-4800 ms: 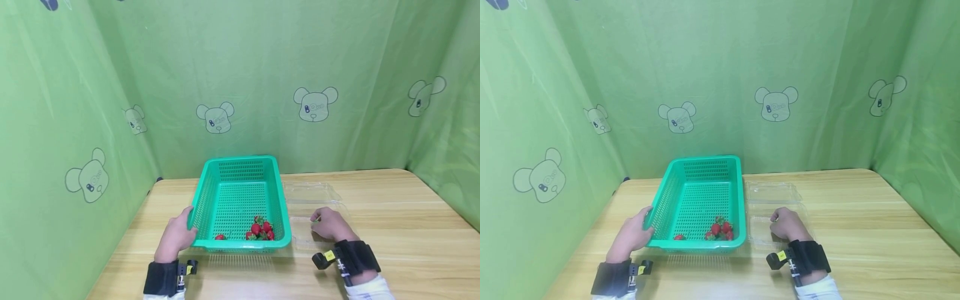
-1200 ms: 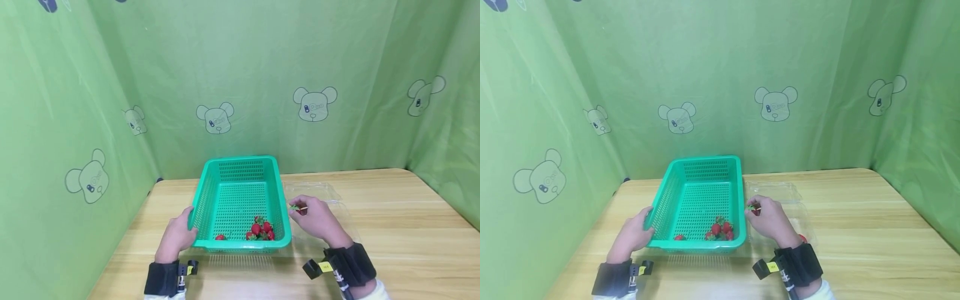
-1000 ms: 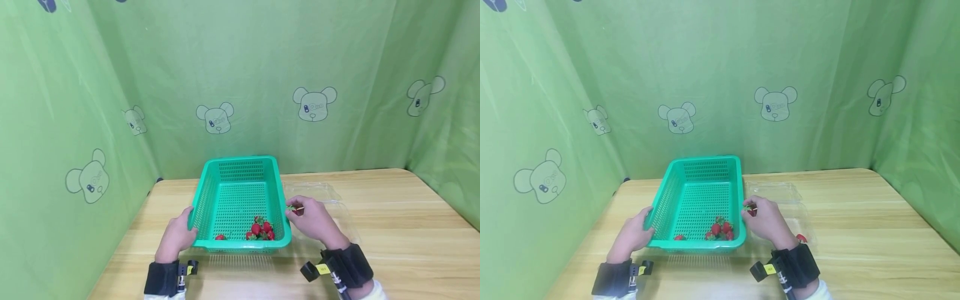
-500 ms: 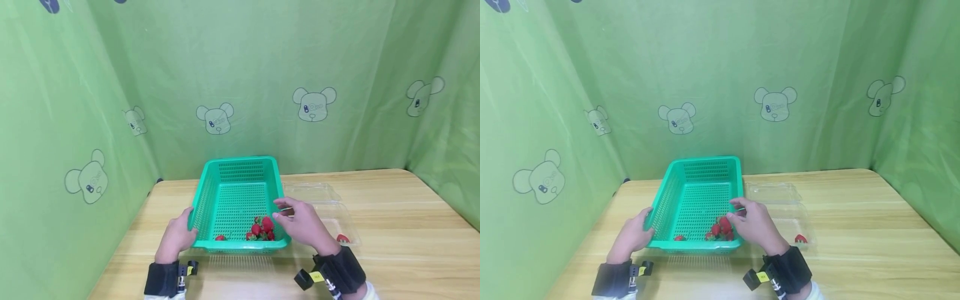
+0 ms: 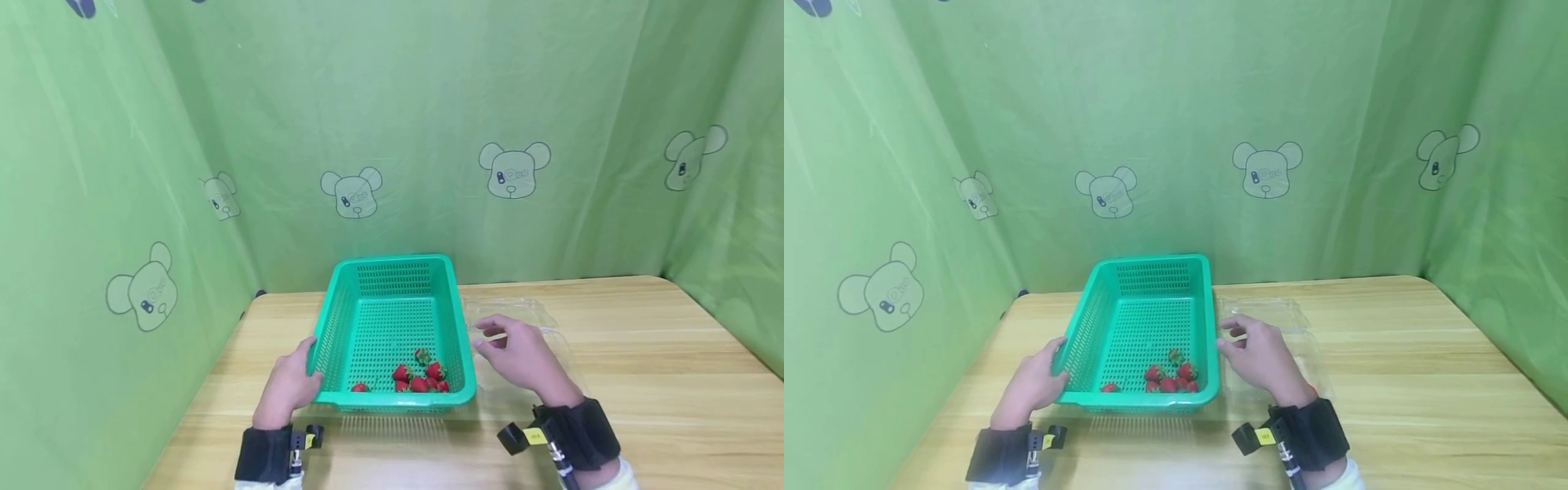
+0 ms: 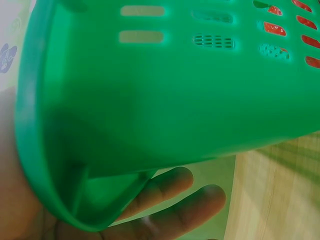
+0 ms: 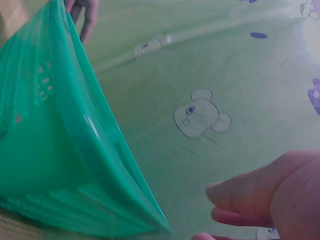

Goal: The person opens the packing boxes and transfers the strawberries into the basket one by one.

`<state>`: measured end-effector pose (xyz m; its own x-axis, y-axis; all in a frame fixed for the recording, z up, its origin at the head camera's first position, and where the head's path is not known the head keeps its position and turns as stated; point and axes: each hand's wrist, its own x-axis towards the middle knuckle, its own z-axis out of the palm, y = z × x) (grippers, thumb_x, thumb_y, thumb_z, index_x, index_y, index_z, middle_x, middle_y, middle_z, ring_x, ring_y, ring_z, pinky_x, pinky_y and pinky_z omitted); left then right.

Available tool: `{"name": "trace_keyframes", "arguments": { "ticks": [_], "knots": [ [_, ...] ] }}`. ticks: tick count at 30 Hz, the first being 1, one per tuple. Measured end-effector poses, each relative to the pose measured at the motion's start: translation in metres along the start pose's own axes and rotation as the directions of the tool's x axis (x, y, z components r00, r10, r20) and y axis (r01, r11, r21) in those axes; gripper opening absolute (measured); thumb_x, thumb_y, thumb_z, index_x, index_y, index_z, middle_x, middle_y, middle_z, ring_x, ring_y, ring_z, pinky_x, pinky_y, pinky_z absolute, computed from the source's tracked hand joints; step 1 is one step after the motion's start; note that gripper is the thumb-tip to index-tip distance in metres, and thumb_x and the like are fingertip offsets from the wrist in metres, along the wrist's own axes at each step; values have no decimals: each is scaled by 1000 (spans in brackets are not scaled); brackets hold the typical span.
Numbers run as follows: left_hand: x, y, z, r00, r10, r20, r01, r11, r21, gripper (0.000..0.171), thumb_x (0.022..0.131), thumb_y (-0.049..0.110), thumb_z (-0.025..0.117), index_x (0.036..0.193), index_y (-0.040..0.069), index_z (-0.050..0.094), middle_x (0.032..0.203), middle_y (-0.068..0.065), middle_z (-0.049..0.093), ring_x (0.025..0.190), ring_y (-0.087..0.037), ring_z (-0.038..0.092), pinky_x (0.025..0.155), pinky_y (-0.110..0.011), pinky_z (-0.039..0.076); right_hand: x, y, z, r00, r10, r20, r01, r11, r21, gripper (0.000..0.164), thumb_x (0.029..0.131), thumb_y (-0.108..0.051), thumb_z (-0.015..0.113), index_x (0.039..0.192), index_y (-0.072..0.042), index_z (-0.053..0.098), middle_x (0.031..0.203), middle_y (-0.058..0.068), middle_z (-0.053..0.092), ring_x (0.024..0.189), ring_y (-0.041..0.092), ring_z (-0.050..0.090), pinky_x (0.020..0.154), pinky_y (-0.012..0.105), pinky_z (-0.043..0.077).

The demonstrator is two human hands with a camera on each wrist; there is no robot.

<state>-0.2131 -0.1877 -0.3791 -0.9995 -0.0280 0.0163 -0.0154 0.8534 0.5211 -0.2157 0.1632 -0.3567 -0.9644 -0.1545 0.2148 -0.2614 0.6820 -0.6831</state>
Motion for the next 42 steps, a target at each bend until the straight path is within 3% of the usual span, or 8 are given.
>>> {"name": "trace_keyframes", "arguments": {
  "ticks": [9, 16, 21, 27, 36, 42],
  "knots": [
    [0, 1, 0, 1000, 2, -5, -2, 1000, 0, 63, 87, 8, 60, 144, 2, 33, 121, -28, 58, 85, -30, 55, 74, -46, 48, 0, 21, -17, 997, 69, 24, -66, 993, -101, 34, 89, -22, 62, 114, 2, 60, 109, 29, 64, 94, 41, 62, 73, 52, 52],
    [0, 1, 0, 1000, 4, -6, -4, 1000, 6, 63, 87, 9, 60, 144, 2, 33, 120, -28, 59, 84, -30, 55, 74, -47, 48, 0, 40, -27, 970, 182, 163, -154, 973, -172, 47, 90, -28, 61, 120, 7, 53, 116, 38, 55, 99, 49, 56, 74, 55, 50],
    [-1, 1, 0, 1000, 5, -5, -5, 1000, 3, 63, 87, 8, 60, 144, 2, 33, 120, -28, 58, 85, -30, 55, 76, -48, 48, 0, 53, -26, 939, 253, 233, -213, 960, -183, 50, 89, -27, 62, 121, 10, 51, 114, 38, 55, 88, 40, 59, 69, 49, 51],
    [0, 0, 1, 1000, 9, -9, -9, 1000, 4, 64, 86, 8, 60, 144, 2, 33, 121, -29, 58, 86, -30, 55, 78, -50, 49, 0, 59, -22, 938, 249, 240, -208, 961, -182, 50, 88, -24, 62, 120, 12, 51, 106, 29, 59, 64, 23, 52, 56, 36, 45],
    [0, 0, 2, 1000, 0, -5, 1, 1000, 6, 63, 87, 8, 60, 144, 3, 33, 117, -27, 59, 83, -29, 55, 73, -46, 48, -1, 56, -26, 917, 308, 254, -262, 944, -200, 52, 90, -28, 60, 122, 12, 48, 110, 32, 57, 77, 28, 54, 63, 40, 47],
    [0, 0, 1, 1000, 7, -7, -7, 1000, 4, 64, 86, 8, 60, 144, 2, 33, 117, -27, 60, 82, -29, 55, 74, -46, 48, 2, 61, -22, 936, 265, 230, -232, 959, -160, 47, 90, -27, 60, 119, 9, 52, 112, 34, 57, 86, 33, 58, 70, 47, 49]
  ]
}}
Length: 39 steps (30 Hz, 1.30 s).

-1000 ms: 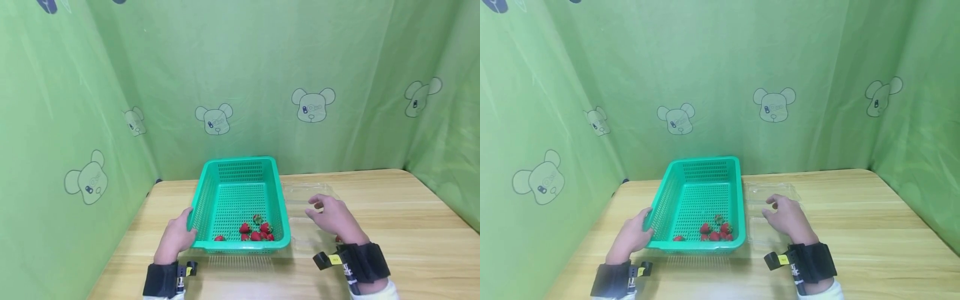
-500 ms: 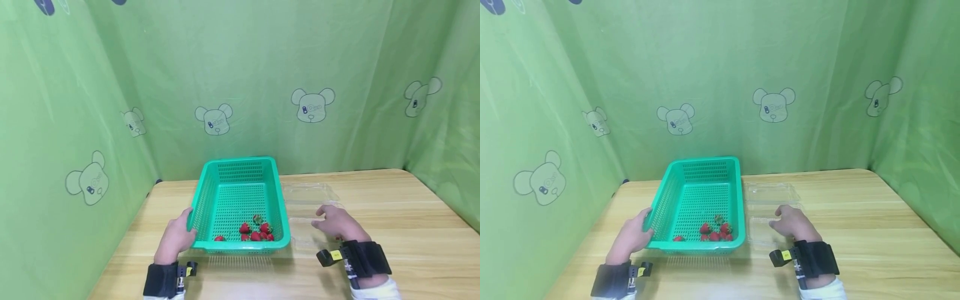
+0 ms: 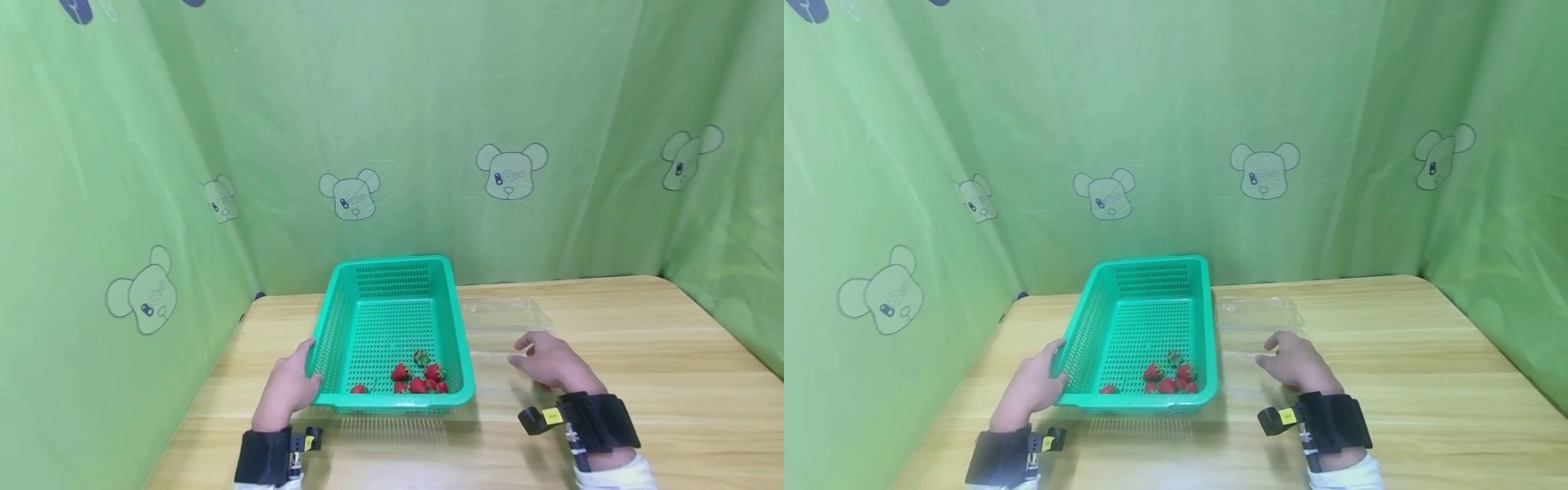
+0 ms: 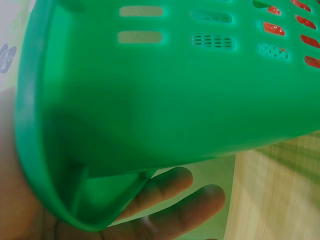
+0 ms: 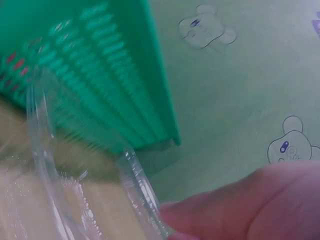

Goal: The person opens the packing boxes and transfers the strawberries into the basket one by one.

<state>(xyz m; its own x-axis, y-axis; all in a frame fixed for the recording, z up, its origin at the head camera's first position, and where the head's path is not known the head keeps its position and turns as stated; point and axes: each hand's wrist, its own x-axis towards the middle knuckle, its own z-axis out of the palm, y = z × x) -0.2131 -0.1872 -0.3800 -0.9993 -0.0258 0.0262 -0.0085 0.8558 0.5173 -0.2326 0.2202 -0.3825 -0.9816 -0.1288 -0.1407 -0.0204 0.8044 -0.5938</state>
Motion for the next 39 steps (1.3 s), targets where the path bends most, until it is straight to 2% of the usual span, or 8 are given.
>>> {"name": "trace_keyframes", "arguments": {
  "ticks": [4, 11, 15, 20, 22, 24, 27, 39],
  "knots": [
    [0, -1, 0, 1000, -4, 5, 4, 1000, -1, 64, 87, 9, 60, 144, 2, 33, 118, -27, 59, 83, -29, 55, 75, -47, 48, 2, 2, 2, 1000, -4, -17, 5, 1000, 16, 45, 89, -25, 61, 116, 9, 54, 109, 35, 57, 90, 38, 58, 69, 49, 50],
    [0, -3, 2, 1000, -2, 0, 2, 1000, 2, 64, 87, 8, 60, 144, 3, 33, 123, -29, 57, 89, -32, 54, 78, -51, 48, 12, 11, 21, 1000, 17, 17, -18, 998, 54, 31, 86, -15, 62, 110, 5, 58, 92, 15, 63, 63, 21, 52, 53, 32, 44],
    [1, -4, 3, 1000, 4, -2, -4, 1000, 4, 64, 87, 9, 60, 144, 3, 33, 123, -29, 57, 91, -33, 54, 80, -53, 48, 17, 15, 29, 1000, 20, -15, -19, 999, 50, 23, 86, -14, 62, 103, 1, 60, 91, 15, 63, 60, 20, 50, 51, 31, 42],
    [2, -3, 2, 1000, 2, -1, -2, 1000, 1, 64, 87, 9, 60, 144, 3, 33, 122, -29, 58, 88, -31, 55, 79, -51, 48, 19, 14, 33, 998, 16, -59, -14, 999, 43, 39, 87, -18, 63, 116, 3, 51, 76, 10, 56, 54, 18, 49, 49, 32, 42],
    [2, -2, 2, 1000, -1, -1, 1, 1000, -1, 63, 87, 9, 60, 144, 3, 33, 122, -29, 58, 87, -30, 55, 78, -50, 49, 21, 14, 35, 997, -4, -74, 7, 1000, 30, 48, 85, -16, 64, 125, 6, 46, 76, 10, 56, 56, 19, 50, 49, 32, 42],
    [2, -2, 2, 1000, -2, -1, 2, 1000, -2, 63, 87, 8, 60, 144, 3, 33, 122, -29, 58, 87, -30, 55, 77, -49, 48, 23, 14, 36, 996, -31, -87, 32, 999, 3, 49, 83, -14, 66, 125, 5, 48, 81, 13, 59, 62, 21, 52, 52, 33, 43],
    [2, -2, 1, 1000, -4, -1, 4, 1000, -3, 63, 87, 8, 60, 144, 3, 33, 122, -28, 58, 88, -31, 55, 78, -49, 48, 25, 16, 39, 994, -51, -98, 49, 999, -23, 41, 80, -11, 67, 117, 5, 55, 88, 17, 62, 69, 23, 53, 55, 33, 43],
    [2, -1, 1, 1000, -10, 1, 10, 1000, -12, 63, 87, 8, 60, 144, 3, 33, 120, -27, 58, 87, -31, 55, 76, -48, 48, 29, 15, 43, 994, -37, -103, 34, 999, -32, 16, 79, -3, 63, 95, -3, 58, 70, 6, 56, 60, 20, 49, 52, 32, 40]
  ]
}}
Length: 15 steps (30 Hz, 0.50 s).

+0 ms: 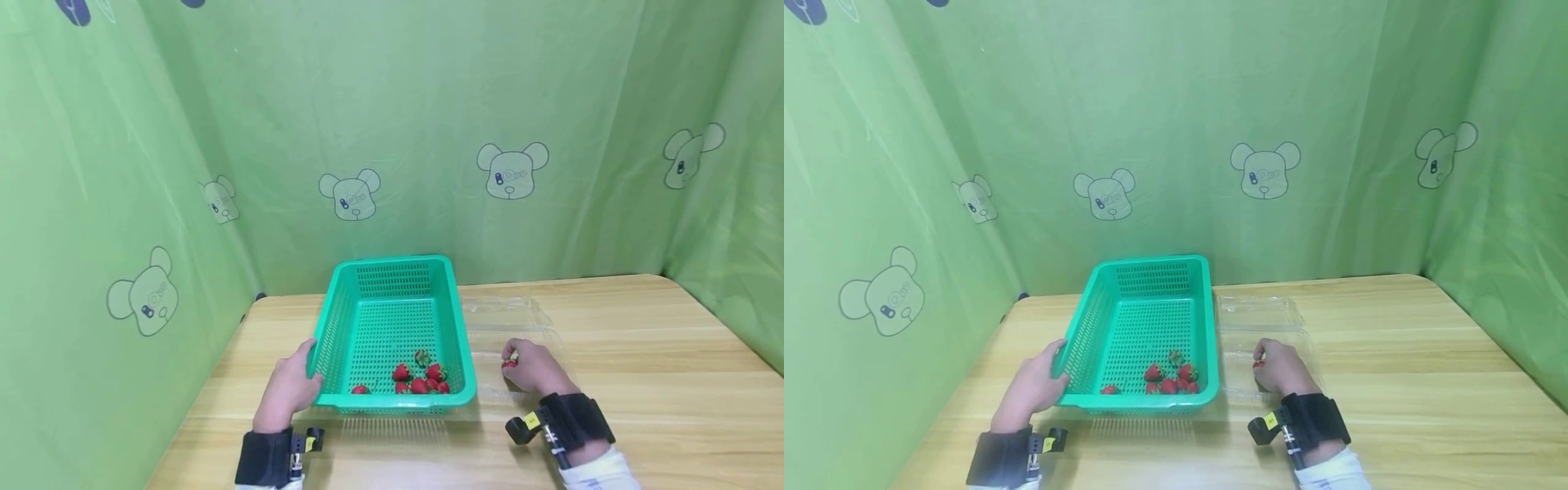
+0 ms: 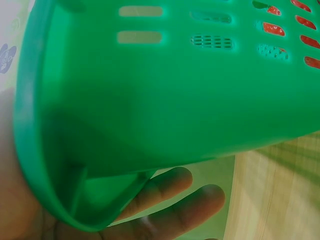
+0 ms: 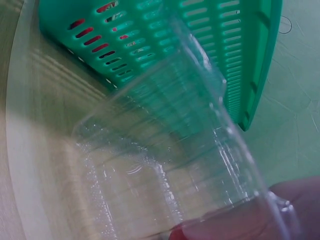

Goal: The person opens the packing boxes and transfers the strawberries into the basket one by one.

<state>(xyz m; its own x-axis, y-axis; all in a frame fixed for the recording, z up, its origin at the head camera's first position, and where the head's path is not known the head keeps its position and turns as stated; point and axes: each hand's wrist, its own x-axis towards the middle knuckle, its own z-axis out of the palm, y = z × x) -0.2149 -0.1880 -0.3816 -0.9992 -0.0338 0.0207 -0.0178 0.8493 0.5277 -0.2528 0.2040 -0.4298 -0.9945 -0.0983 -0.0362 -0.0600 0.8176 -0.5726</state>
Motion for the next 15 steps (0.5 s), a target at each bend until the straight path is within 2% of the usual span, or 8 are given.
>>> {"name": "trace_keyframes", "arguments": {
  "ticks": [10, 15],
  "knots": [
    [-1, 0, 1, 1000, -12, 3, 12, 1000, -1, 64, 87, 9, 60, 145, 4, 33, 123, -28, 57, 90, -32, 54, 79, -51, 48, 0, -3, -1, 1000, -12, 2, 12, 1000, 12, 17, 81, -6, 63, 97, -2, 59, 76, 8, 61, 67, 22, 53, 58, 35, 43],
    [0, 0, 1, 1000, -2, 1, 2, 1000, 2, 64, 87, 9, 60, 144, 3, 33, 124, -28, 57, 91, -32, 55, 81, -52, 48, -1, -7, -4, 1000, 14, 17, -15, 999, 45, 18, 83, -8, 63, 100, -3, 58, 78, 8, 61, 65, 21, 53, 56, 33, 43]
  ]
}}
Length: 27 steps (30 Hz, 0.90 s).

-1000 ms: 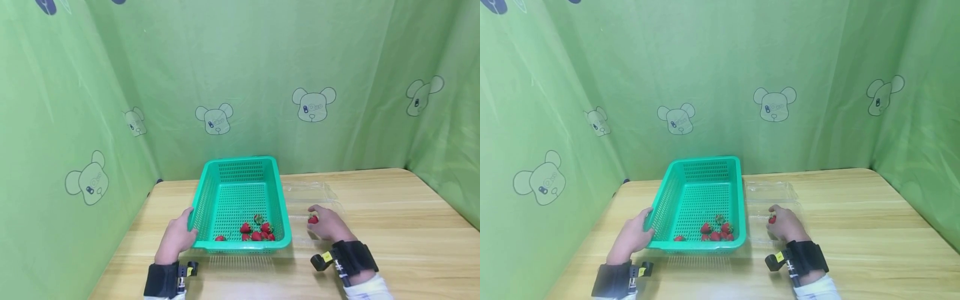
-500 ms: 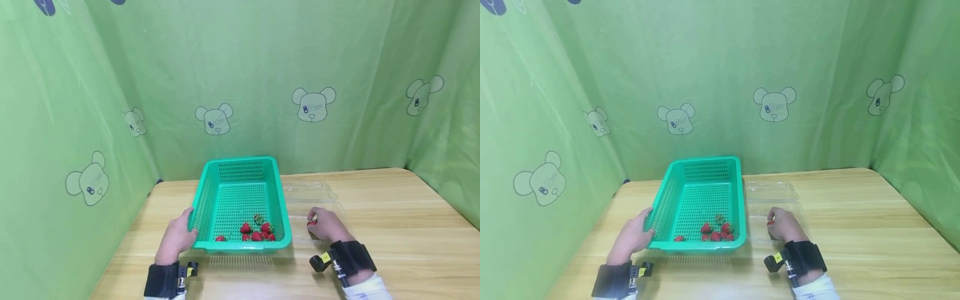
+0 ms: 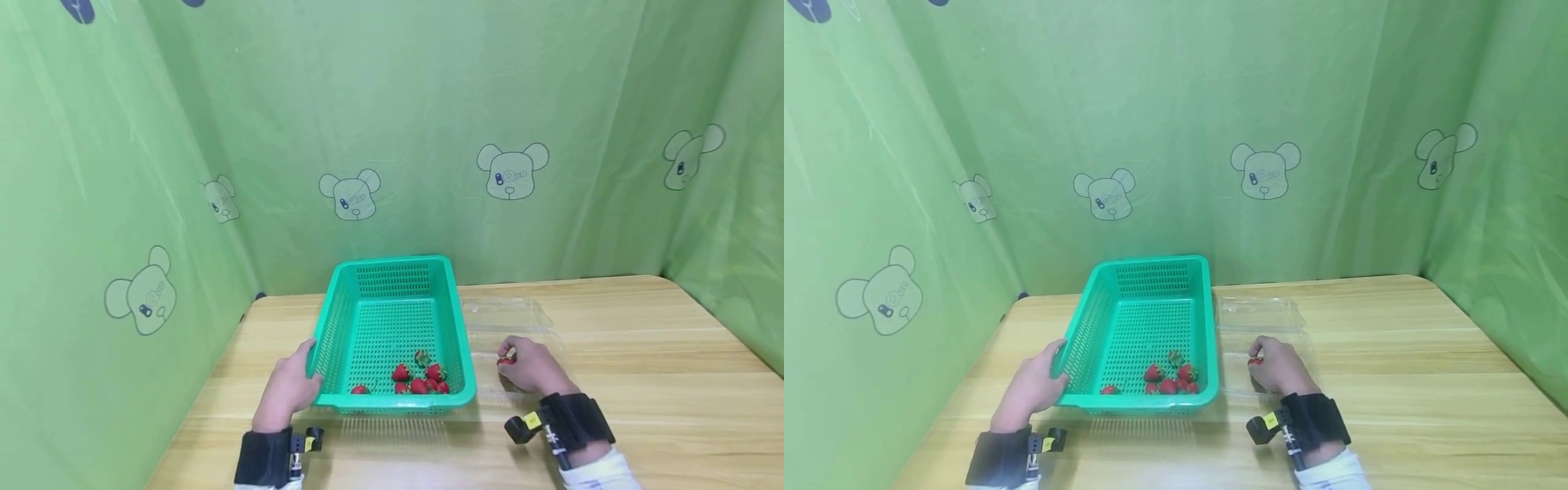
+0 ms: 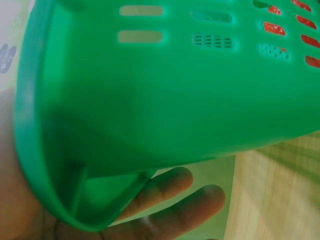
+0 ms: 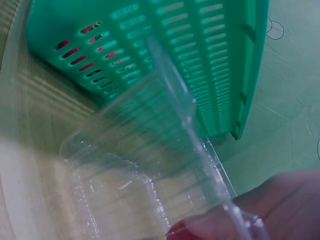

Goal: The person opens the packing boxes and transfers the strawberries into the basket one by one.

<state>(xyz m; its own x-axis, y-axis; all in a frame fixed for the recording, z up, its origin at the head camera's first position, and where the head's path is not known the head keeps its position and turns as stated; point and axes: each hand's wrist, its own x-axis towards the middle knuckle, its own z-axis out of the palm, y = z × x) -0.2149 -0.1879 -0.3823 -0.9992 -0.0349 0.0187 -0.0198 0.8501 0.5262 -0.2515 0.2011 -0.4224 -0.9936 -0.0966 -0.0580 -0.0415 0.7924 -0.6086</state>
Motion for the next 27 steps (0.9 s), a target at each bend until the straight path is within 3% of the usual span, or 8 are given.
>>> {"name": "trace_keyframes", "arguments": {
  "ticks": [10, 27],
  "knots": [
    [0, 1, 0, 1000, 8, -3, -7, 1000, 14, 63, 87, 8, 60, 144, 2, 33, 121, -28, 58, 87, -30, 55, 79, -50, 48, -2, -4, -2, 1000, -24, -10, 24, 1000, 16, 19, 84, -10, 64, 100, -3, 59, 82, 10, 62, 66, 22, 53, 56, 34, 43],
    [0, 2, -1, 1000, 7, -2, -7, 1000, 6, 63, 87, 8, 59, 144, 3, 33, 123, -28, 57, 87, -30, 55, 78, -49, 48, -4, -9, -4, 999, -22, -34, 24, 999, 48, 19, 84, -14, 66, 99, -4, 59, 73, 5, 63, 62, 20, 53, 54, 32, 41]
  ]
}}
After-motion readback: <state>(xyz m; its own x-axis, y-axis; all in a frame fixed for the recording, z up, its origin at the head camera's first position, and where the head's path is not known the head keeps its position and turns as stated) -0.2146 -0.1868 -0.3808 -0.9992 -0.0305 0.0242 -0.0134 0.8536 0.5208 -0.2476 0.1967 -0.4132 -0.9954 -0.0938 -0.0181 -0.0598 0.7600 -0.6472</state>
